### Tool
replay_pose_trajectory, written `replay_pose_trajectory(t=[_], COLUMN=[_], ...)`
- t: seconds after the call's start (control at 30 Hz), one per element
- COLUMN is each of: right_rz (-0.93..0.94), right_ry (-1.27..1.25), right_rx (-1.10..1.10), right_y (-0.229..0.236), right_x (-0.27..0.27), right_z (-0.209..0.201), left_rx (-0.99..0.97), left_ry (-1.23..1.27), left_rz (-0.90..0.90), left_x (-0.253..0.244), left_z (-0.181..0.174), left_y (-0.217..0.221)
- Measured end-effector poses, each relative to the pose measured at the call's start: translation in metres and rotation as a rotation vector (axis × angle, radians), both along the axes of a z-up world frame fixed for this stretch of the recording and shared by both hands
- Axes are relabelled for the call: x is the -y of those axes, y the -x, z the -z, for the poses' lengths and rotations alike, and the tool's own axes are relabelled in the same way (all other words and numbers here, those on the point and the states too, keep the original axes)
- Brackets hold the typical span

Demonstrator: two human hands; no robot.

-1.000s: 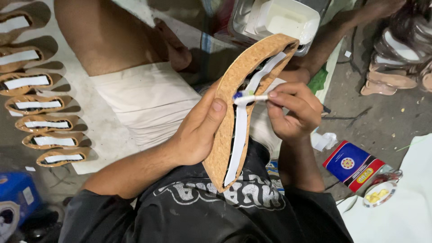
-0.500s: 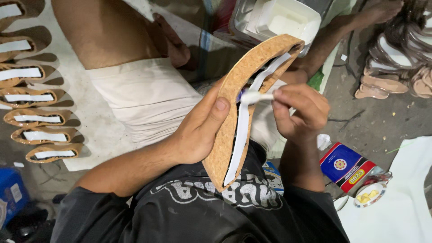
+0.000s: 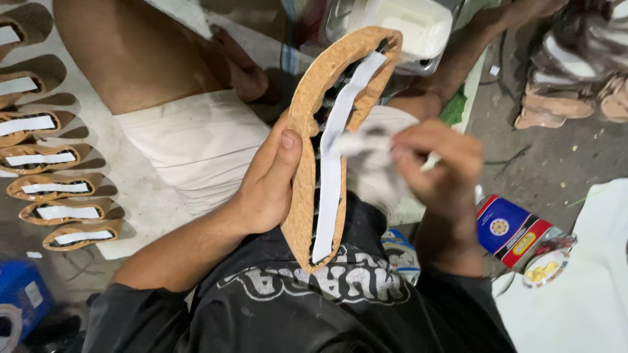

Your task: The person applies white glue to the edges of a cork sandal sole using a small brush. They repeatedly dip the brush into a container of glue and spread it along the perimeter of the sole. The person handles multiple sandal soles, placing finished ones aside.

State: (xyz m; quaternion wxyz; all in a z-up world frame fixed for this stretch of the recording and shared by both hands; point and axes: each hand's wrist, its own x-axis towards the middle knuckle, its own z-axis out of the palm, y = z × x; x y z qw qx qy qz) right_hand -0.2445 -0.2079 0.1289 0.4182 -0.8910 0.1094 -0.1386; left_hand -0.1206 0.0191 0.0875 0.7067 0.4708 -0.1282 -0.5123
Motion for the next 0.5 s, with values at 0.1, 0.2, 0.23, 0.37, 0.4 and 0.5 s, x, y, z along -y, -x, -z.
replay_pose_trajectory(t=[0.1,0.2,0.23,0.37,0.4,0.5], right_rz=[0.152,-0.022,-0.137,-0.353,-0.36,-0.061], right_ry=[0.026,-0.072,-0.125,-0.182,-0.18,-0.245], right_rx=[-0.025,-0.119,-0.158,-0.279,-0.293,-0.309], right_y=[-0.004,-0.007,-0.007,0.002,0.004,0.007], right_x=[-0.001,-0.005,-0.007,-0.002,0.0,0.011], right_z=[0.002,-0.006,-0.01,-0.022,-0.022,-0.014], left_rx=[0.013,0.052,0.065,0.065,0.036,-0.132], left_ry=[0.032,0.062,0.023,-0.081,-0.102,-0.116], left_rz=[-0.012,-0.073,-0.094,-0.155,-0.175,-0.211], left_x=[-0.001,0.002,0.003,0.004,0.006,0.012], left_z=[0.004,0.012,0.015,0.033,0.038,0.048], left_y=[0.005,-0.001,-0.005,-0.018,-0.019,-0.022])
